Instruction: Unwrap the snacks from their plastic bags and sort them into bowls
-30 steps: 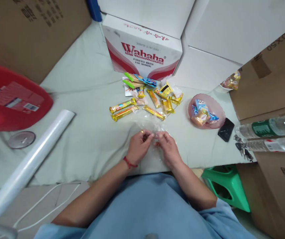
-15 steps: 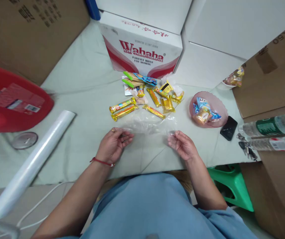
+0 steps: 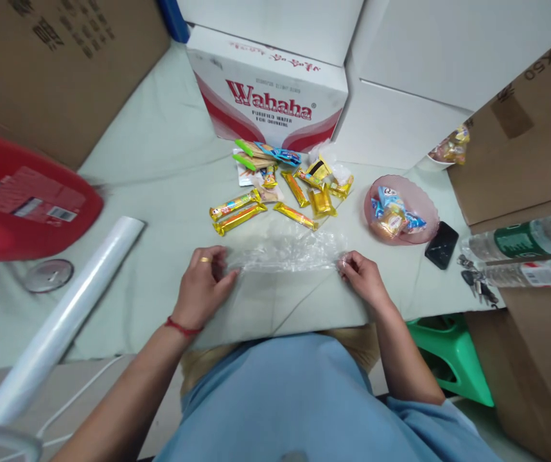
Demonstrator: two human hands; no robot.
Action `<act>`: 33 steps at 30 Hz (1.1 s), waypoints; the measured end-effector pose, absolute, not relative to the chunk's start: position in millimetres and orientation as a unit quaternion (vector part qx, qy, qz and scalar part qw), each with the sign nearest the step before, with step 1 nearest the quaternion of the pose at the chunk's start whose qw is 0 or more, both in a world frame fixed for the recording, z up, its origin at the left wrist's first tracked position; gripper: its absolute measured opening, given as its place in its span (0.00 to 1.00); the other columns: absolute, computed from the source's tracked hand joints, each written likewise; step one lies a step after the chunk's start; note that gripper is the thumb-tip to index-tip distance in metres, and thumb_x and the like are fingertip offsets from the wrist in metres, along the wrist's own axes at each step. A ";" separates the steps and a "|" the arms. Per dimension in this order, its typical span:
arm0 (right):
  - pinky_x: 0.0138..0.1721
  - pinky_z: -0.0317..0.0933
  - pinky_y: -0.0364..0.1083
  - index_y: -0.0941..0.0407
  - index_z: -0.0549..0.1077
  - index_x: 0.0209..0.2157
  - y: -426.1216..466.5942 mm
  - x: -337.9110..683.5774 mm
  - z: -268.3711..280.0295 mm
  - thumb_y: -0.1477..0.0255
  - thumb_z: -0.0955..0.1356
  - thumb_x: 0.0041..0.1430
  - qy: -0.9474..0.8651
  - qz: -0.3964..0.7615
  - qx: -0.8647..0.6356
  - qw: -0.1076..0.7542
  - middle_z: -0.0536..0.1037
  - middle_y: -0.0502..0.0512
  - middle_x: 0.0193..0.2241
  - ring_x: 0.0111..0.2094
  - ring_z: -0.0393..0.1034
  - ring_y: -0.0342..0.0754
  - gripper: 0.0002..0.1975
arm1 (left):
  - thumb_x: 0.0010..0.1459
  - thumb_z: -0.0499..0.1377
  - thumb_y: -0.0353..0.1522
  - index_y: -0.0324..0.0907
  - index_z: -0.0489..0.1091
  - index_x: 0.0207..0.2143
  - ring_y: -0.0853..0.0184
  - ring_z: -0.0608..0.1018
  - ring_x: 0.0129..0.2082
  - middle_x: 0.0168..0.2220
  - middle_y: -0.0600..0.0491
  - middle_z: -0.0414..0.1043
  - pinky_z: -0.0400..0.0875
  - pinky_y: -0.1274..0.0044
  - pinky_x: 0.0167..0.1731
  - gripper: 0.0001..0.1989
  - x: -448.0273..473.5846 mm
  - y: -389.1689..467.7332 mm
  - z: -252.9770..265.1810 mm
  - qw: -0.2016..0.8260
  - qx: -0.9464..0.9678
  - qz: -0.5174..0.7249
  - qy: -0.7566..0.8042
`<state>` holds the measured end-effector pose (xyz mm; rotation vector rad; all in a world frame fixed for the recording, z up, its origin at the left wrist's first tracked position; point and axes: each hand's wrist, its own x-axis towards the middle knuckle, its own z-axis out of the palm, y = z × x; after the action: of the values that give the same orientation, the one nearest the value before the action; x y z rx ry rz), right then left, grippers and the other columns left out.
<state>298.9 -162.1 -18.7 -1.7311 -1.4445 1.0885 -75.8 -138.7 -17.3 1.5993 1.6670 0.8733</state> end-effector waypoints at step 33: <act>0.65 0.63 0.63 0.51 0.82 0.44 -113.2 236.4 6.4 0.75 0.70 0.66 -0.839 0.057 -0.497 0.214 0.68 0.60 0.62 0.65 0.58 0.61 0.09 | 0.59 0.57 0.34 0.41 0.75 0.45 0.57 0.77 0.47 0.47 0.45 0.73 0.74 0.66 0.50 0.13 -11.3 -109.0 -33.0 0.224 0.721 0.322 0.571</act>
<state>236.4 -113.2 6.4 -1.3782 -2.3278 0.1576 -11.3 -109.0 -33.0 1.9887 1.5760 0.8896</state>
